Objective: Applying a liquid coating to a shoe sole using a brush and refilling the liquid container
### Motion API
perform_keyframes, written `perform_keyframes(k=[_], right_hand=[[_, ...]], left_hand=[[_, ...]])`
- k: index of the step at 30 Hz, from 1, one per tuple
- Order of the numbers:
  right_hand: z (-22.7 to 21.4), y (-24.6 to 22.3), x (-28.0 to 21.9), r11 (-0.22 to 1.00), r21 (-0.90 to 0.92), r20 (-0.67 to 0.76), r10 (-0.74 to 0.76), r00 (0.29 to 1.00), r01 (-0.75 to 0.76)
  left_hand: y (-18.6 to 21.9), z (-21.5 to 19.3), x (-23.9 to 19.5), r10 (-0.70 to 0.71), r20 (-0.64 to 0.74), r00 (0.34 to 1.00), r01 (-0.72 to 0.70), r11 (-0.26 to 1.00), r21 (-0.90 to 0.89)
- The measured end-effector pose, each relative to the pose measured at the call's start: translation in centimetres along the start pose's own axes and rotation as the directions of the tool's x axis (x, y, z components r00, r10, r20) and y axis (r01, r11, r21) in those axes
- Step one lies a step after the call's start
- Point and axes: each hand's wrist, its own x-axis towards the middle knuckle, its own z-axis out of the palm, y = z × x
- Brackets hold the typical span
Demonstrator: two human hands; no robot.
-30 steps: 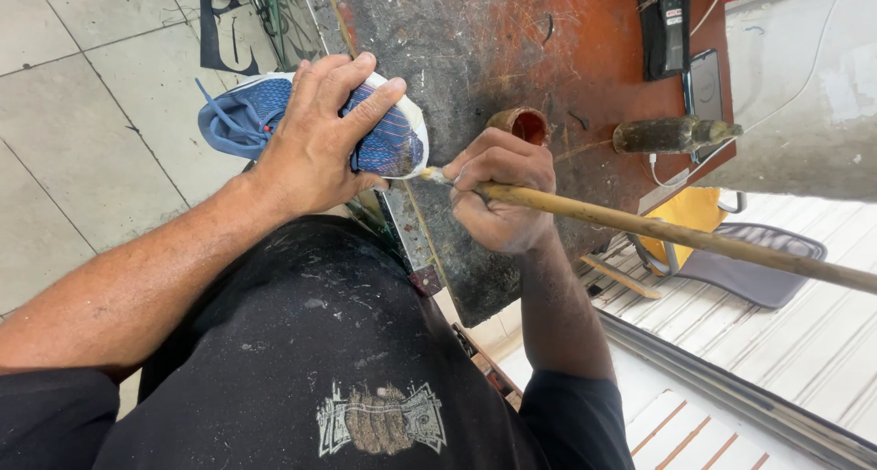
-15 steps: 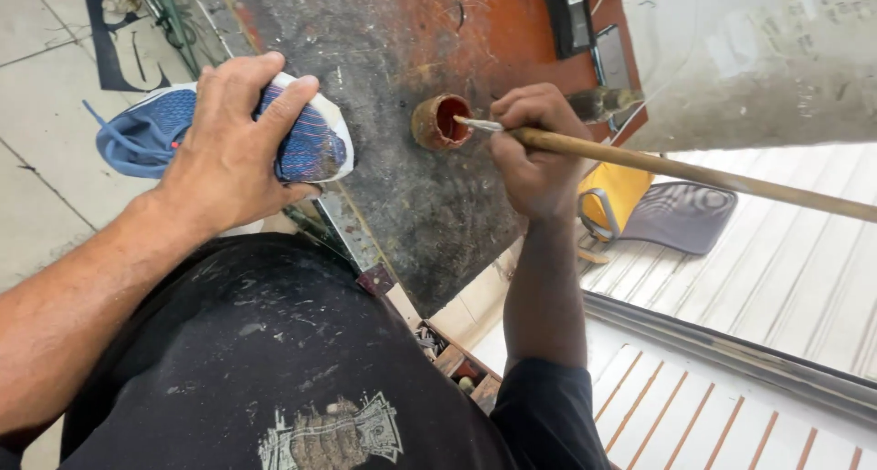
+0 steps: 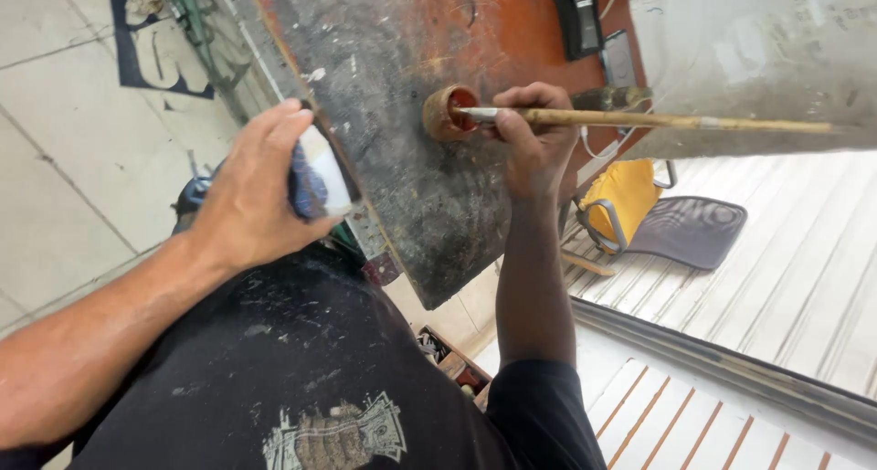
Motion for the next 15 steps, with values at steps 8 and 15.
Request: perform_keyframes(k=[8,15], right_hand=[[1.0,-2.6,-2.1,0.936,0.255,-0.121,-0.217,0.969,0.242],[3.7,-2.6,-6.3,0.757,0.631,0.427,-0.155,0.891,-0.171]], left_hand=[[-1.7,4.1,-3.0,0.053,-0.091,0.994,-0.053,0.999,0.003],[-1.7,4.7,-3.3,0.075,-0.122,0.99,-0.07,0.997,0.042]])
